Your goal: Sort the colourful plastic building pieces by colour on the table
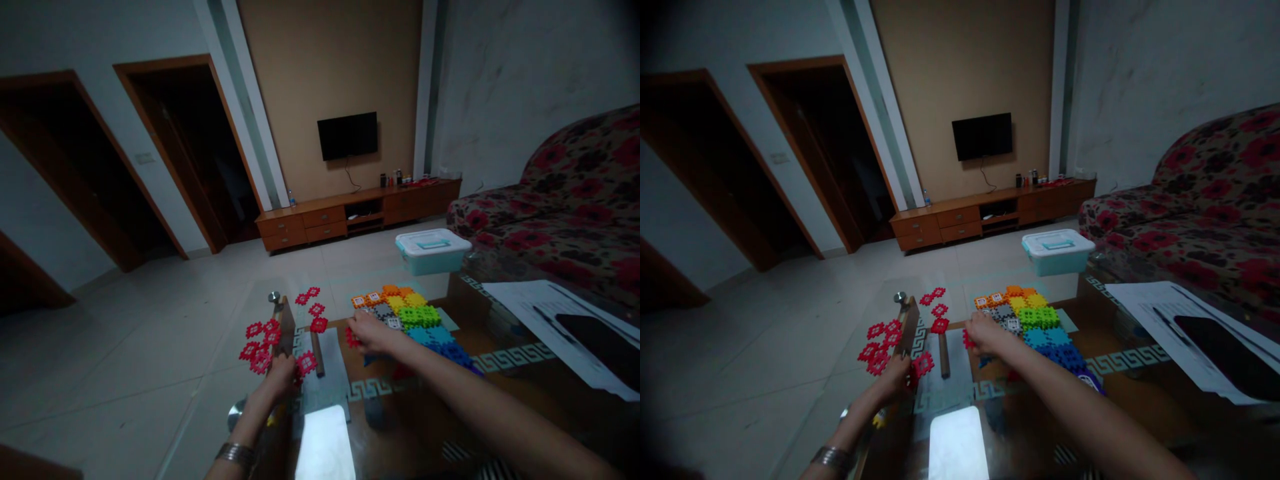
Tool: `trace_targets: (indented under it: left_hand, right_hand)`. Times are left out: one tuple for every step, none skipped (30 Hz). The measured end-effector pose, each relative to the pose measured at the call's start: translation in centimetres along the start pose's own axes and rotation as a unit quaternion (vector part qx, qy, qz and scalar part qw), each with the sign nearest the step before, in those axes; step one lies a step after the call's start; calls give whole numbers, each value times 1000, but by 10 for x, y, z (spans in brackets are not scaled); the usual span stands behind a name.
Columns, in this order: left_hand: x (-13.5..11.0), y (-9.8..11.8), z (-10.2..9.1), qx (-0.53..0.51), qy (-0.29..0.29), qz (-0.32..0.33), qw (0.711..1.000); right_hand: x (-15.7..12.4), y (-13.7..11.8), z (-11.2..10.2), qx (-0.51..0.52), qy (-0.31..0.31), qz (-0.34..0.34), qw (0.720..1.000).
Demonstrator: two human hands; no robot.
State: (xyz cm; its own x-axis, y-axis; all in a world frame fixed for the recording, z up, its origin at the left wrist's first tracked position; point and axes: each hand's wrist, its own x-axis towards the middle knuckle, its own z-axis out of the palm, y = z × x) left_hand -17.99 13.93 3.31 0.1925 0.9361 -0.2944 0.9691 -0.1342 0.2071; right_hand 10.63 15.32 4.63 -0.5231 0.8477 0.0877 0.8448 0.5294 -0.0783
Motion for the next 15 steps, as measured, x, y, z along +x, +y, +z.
trace_targets:
  left_hand:
    - [0, 1, 1, 7, -1, 3, 1000]
    - [0, 3, 2, 16, -1, 7, 1000]
    - [0, 5, 3, 25, -1, 11, 1000]
    - [0, 7, 5, 28, -1, 15, 999]
    - [0, 10, 6, 28, -2, 20, 999]
    - [0, 13, 8, 28, -2, 25, 999]
    - [0, 16, 10, 27, -3, 30, 999]
    - [0, 20, 12, 27, -4, 36, 999]
    - [-1, 24, 13, 26, -5, 43, 999]
    - [-2, 28, 15, 24, -7, 51, 998]
    - [-4, 33, 16, 22, -9, 59, 998]
    - [-5, 37, 16, 20, -13, 67, 997]
    - [-7, 42, 17, 18, -18, 76, 997]
    - [-9, 46, 18, 17, -22, 83, 996]
    - [-11, 50, 19, 17, -25, 87, 996]
  right_hand:
    - [-1, 11, -2, 4, -1, 15, 1000]
    - [-2, 20, -2, 10, -3, 31, 999]
    - [-3, 28, -2, 19, -5, 47, 999]
    - [-5, 34, -2, 28, -8, 59, 998]
    - [-7, 39, -1, 36, -9, 66, 997]
    - [-8, 42, 0, 44, -9, 70, 997]
    - [-9, 44, 1, 50, -7, 70, 996]
    - [-10, 44, 2, 55, -4, 69, 996]
    - [-11, 43, 3, 59, 0, 67, 996]
    - [-11, 40, 5, 64, 4, 62, 996]
    - [-11, 34, 7, 71, 8, 53, 996]
    - [-11, 27, 9, 80, 9, 37, 996]
    - [-10, 17, 12, 95, 7, 14, 995]
    - [-10, 6, 16, 112, 0, -13, 994]
    - [-10, -7, 20, 130, -12, -39, 991]
